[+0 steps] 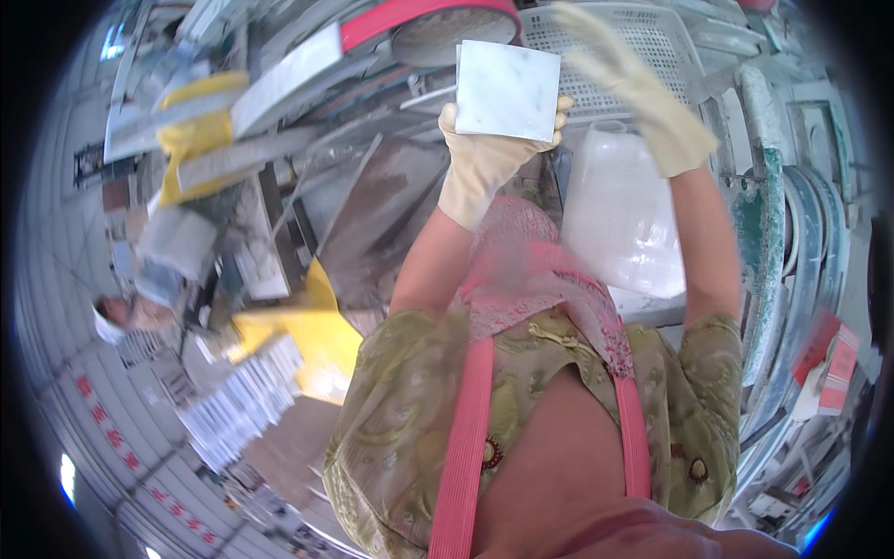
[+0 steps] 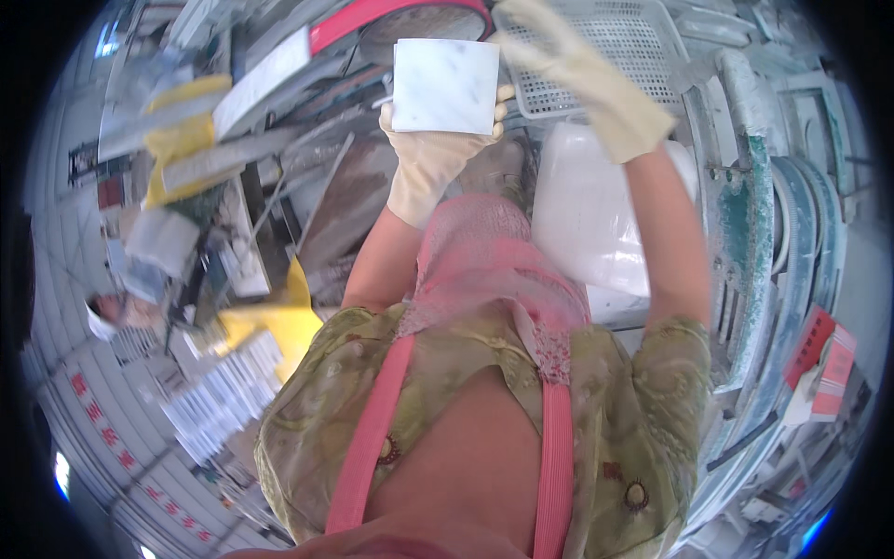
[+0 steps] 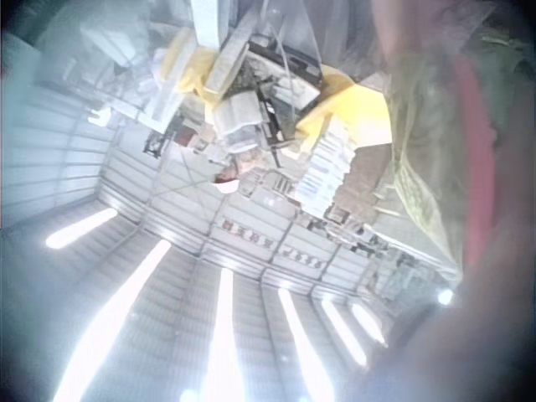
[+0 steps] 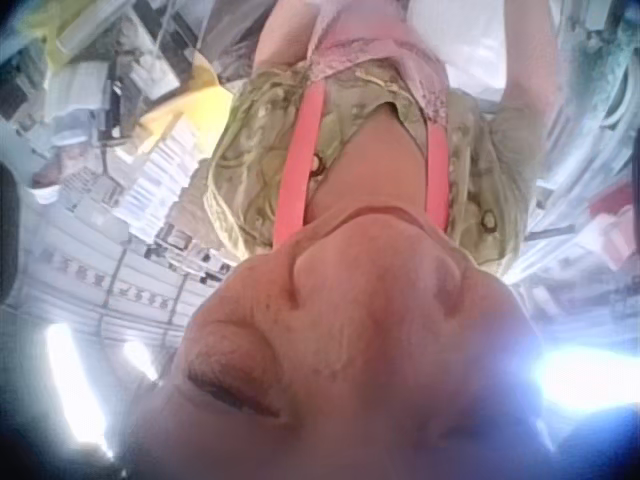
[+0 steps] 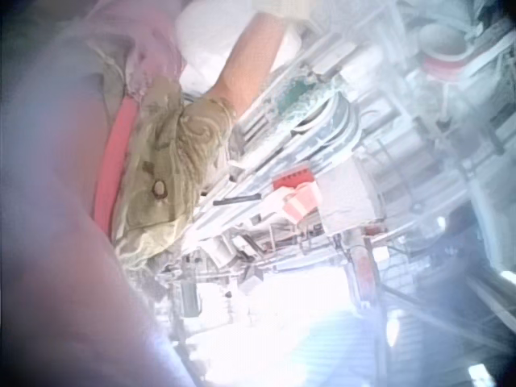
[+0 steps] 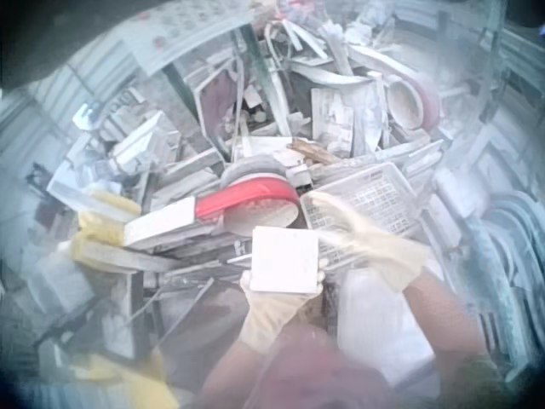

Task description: The person repeatedly picks up small white rectangular tiles from a yellow tray and stacks them onto a growing pile. The person handles the tiles one at a time, aligning them as they place them on the stack.

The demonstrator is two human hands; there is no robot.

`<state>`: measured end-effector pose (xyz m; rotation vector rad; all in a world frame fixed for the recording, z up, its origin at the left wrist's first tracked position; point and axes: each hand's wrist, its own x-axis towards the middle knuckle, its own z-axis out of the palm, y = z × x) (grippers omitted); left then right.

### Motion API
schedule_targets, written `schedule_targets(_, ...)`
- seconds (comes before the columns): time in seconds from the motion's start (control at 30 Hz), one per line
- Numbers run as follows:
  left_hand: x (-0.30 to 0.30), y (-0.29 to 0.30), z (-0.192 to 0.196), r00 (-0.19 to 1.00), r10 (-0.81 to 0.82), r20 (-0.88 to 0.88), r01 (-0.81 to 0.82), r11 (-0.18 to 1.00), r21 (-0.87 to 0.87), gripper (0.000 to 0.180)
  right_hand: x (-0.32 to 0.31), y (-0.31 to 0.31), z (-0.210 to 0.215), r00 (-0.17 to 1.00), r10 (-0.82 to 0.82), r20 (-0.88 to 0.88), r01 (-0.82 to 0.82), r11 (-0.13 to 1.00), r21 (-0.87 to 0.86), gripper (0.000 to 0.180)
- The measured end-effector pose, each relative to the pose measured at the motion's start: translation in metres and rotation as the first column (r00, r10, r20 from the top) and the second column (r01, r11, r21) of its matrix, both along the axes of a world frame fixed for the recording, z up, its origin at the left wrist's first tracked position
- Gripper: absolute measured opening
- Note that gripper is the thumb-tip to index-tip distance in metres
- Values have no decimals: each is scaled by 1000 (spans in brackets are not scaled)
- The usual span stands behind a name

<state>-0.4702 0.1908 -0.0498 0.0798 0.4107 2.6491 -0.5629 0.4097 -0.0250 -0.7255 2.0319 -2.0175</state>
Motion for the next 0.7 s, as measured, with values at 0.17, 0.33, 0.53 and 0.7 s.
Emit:
schedule_targets(0.17, 105, -32, 27, 967, 238, -87, -253, 923, -290, 103, 91, -102, 32, 942, 284, -181, -245, 947, 210, 77)
schedule_targets(0.33, 173, -69, 37, 888, 420, -187, -459, 819, -345, 103, 140, -161, 37, 896, 377, 232, -372, 926, -69, 60)
schedule_targets(0.53, 225, -132, 39, 803, 566, -187, -596, 776, -206, 104, 174, -244, 53, 755, 553, 353, -531, 831, -165, 48)
schedule_targets(0.7, 258, -166, 35, 738, 660, -139, -666, 746, 3, 79, 183, -300, 50, 742, 651, 159, -646, 758, -90, 44)
